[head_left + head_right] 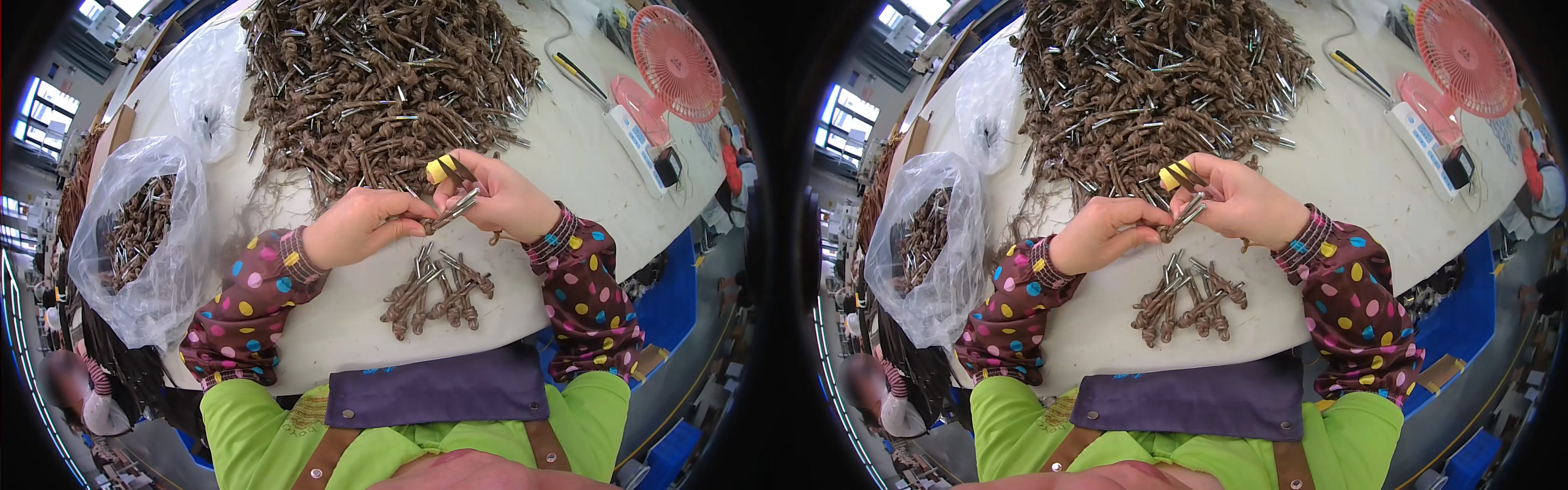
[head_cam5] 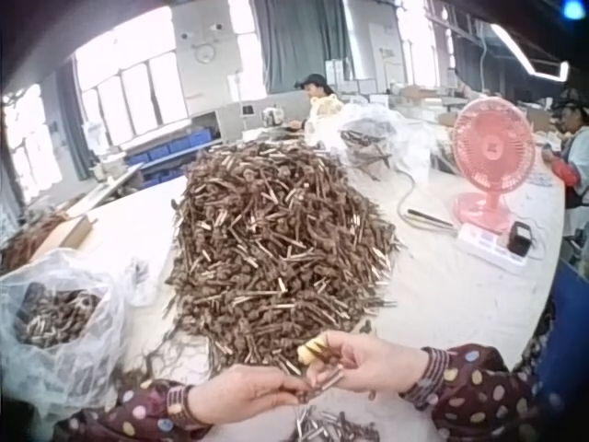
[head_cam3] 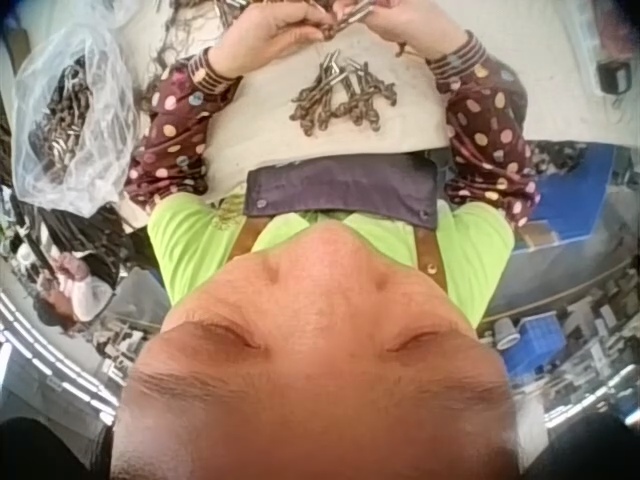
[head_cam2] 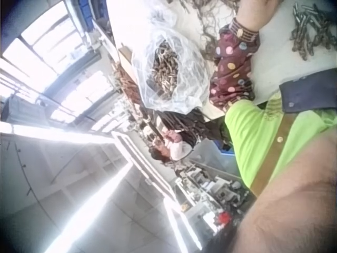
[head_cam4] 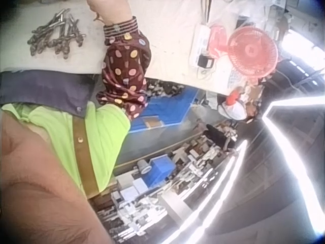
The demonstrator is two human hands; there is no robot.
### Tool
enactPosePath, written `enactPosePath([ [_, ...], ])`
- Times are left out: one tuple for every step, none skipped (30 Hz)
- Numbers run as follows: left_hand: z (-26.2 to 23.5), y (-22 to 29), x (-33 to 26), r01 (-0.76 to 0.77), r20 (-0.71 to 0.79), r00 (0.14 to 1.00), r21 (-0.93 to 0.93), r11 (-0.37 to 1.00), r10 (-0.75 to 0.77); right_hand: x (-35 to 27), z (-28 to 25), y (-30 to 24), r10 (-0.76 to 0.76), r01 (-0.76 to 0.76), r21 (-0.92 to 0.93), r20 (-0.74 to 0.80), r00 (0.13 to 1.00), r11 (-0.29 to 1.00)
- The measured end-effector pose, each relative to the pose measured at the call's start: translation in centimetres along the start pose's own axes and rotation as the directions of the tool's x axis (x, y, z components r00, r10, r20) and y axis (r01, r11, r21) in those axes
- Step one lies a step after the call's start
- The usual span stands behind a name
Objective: Assembling small leather tassels and metal pin components at a workstation.
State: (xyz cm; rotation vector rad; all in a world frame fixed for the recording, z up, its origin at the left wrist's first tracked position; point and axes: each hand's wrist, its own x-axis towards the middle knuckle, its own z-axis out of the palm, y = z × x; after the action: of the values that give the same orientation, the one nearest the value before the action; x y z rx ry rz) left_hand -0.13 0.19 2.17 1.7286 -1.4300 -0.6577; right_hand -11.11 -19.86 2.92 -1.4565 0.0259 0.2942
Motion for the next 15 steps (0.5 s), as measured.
enactPosePath([
  [-0.2, 0.2, 0.0, 0.001, 0.025, 1.000, -0.026, 1.000, 0.000, -0.1, -0.1, 0.1, -0.001, 0.001, 0.001, 0.001, 1.000, 1.000],
  [-0.3, 0.3, -0.1, 0.000, 0.025, 1.000, -0.026, 1.000, 0.000, -0.2, -0.3, 0.3, -0.022, 0.020, 0.119, 0.015, 1.000, 0.993],
  [-0.4, 0.3, -0.1, 0.040, 0.048, 0.998, -0.072, 0.997, -0.037, -0.3, -0.4, 0.3, -0.045, 0.037, 0.234, 0.026, 0.999, 0.971],
  [-0.4, 0.4, -0.1, 0.081, 0.072, 0.995, -0.116, 0.990, -0.073, -0.4, -0.6, 0.2, -0.045, 0.038, 0.234, 0.027, 0.999, 0.972],
  [-0.2, 0.1, -0.2, 0.080, 0.070, 0.995, -0.115, 0.990, -0.072, -0.5, -0.8, -0.2, -0.109, 0.129, 0.355, -0.078, 0.991, 0.926],
  [0.4, -0.6, -0.3, 0.143, 0.078, 0.989, -0.259, 0.955, -0.127, -0.5, -1.2, -0.4, -0.157, 0.228, 0.460, -0.188, 0.970, 0.858],
  [0.8, -1.2, -0.4, 0.202, 0.093, 0.979, -0.397, 0.895, -0.180, -0.5, -2.1, 0.0, -0.190, 0.281, 0.446, -0.238, 0.953, 0.850],
  [1.0, -1.5, -0.4, 0.201, 0.092, 0.979, -0.394, 0.897, -0.180, -0.4, -2.2, 0.1, -0.194, 0.284, 0.446, -0.237, 0.952, 0.849],
  [1.0, -1.7, -0.3, 0.204, 0.065, 0.978, -0.508, 0.837, -0.200, -0.3, -2.2, 0.0, -0.179, 0.278, 0.289, -0.325, 0.929, 0.916],
  [1.1, -1.8, -0.2, 0.200, 0.040, 0.974, -0.615, 0.763, -0.223, -0.2, -2.2, 0.0, -0.178, 0.249, 0.127, -0.410, 0.894, 0.960],
  [1.1, -1.8, -0.1, 0.178, 0.006, 0.974, -0.644, 0.744, -0.228, -0.3, -1.6, -0.4, -0.139, 0.193, 0.091, -0.413, 0.900, 0.977],
  [1.1, -1.8, 0.0, 0.178, 0.007, 0.974, -0.641, 0.746, -0.226, -0.1, -1.0, -0.1, -0.142, 0.196, 0.092, -0.414, 0.899, 0.976],
  [1.1, -1.9, 0.1, 0.178, -0.006, 0.971, -0.648, 0.740, -0.238, 0.4, -0.5, 0.7, -0.255, 0.287, 0.030, -0.375, 0.891, 0.958],
  [1.2, -2.0, 0.1, 0.178, -0.021, 0.967, -0.656, 0.734, -0.254, 1.0, 0.1, 1.6, -0.363, 0.376, -0.025, -0.325, 0.873, 0.926],
  [1.4, -1.8, 0.1, 0.180, -0.021, 0.966, -0.657, 0.732, -0.256, 1.6, 0.9, 2.5, -0.458, 0.462, -0.075, -0.343, 0.820, 0.884],
])
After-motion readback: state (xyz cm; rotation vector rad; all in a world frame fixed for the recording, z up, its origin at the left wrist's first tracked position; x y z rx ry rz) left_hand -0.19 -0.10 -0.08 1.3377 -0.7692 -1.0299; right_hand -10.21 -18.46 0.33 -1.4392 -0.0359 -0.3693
